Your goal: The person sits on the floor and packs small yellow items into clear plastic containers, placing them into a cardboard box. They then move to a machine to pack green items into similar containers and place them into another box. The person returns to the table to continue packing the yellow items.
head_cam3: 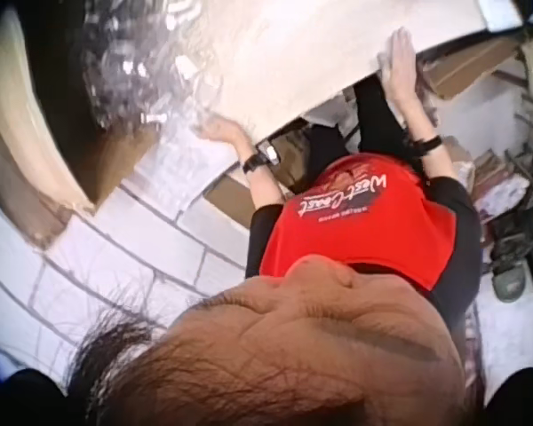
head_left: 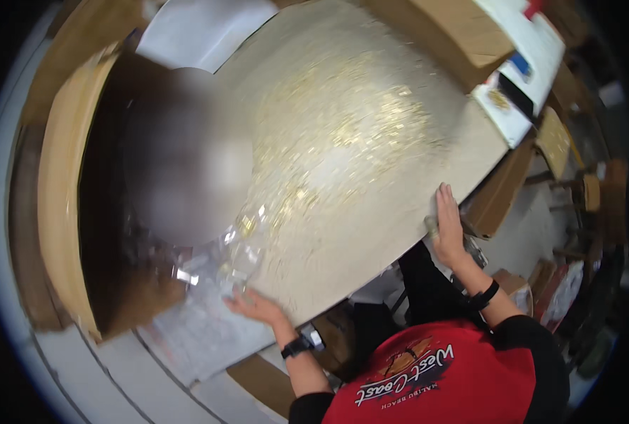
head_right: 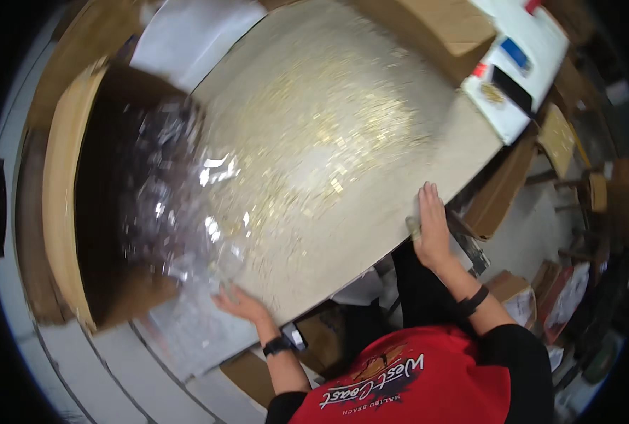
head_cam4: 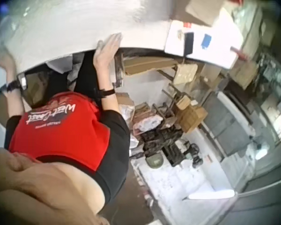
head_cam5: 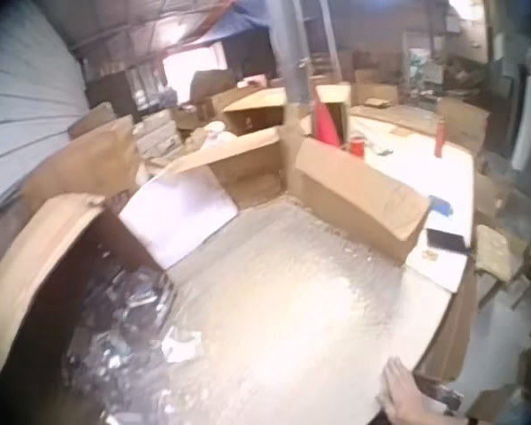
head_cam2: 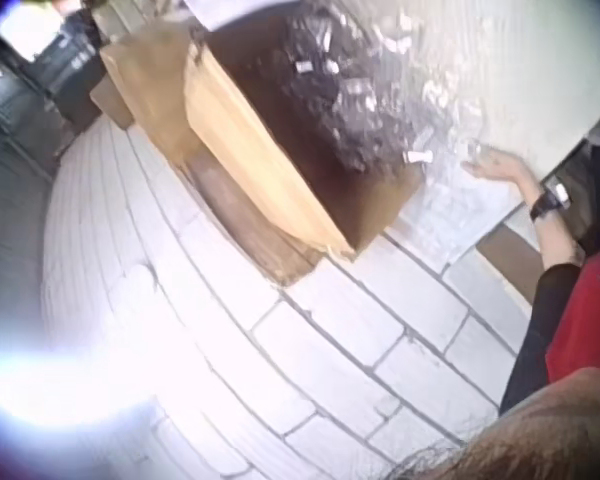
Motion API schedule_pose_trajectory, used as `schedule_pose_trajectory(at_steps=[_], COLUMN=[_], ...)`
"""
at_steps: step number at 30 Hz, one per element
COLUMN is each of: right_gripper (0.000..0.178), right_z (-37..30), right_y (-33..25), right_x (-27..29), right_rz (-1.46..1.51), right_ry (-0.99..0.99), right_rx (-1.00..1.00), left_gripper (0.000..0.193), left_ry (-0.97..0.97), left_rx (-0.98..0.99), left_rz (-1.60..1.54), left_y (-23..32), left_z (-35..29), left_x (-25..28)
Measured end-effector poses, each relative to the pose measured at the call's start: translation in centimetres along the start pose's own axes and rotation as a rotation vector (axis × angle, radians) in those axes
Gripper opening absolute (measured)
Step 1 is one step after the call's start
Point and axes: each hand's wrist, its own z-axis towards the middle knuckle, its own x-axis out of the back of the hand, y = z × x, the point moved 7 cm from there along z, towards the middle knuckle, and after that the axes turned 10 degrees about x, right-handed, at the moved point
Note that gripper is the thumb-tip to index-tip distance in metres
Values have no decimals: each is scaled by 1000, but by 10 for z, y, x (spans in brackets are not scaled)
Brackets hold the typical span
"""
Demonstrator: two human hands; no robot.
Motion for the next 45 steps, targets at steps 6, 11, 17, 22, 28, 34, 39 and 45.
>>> schedule_pose_trajectory(at_steps=[6,11,17,22,28,34,39,45], right_gripper=[68,61,44,39,27,18,19,26], right_z=[33,47,27,-1,-59,-145,-153,-112], right_y=[-87,-131,-183,-174,-136,-157,-180,-290], right_x=[-64,-72,-59,-80,-79,-94,-88,-125], right_rz=[-100,97,952,1197,1304,1268,984,671], right_ry=[-155,-152,-344,-513,-421,-632,-502,-76], right_rx=[181,421,335,214,181,337,630,1095], left_gripper=[28,29,33,32,63,47,43,36], left_ry=[26,-68,-83,-93,-343,-336,-269,-730], left_rx=[62,-170,-530,-735,-119,83,476,765], left_rz=[-385,-290,-116,-173,-1161,-1298,-1369,-1143], left_y=[19,38,91,111,68,27,-85,-185], left_z=[-7,-28,-100,-169,-227,-271,-266,-290], left_x=[28,57,69,64,62,55,86,-14])
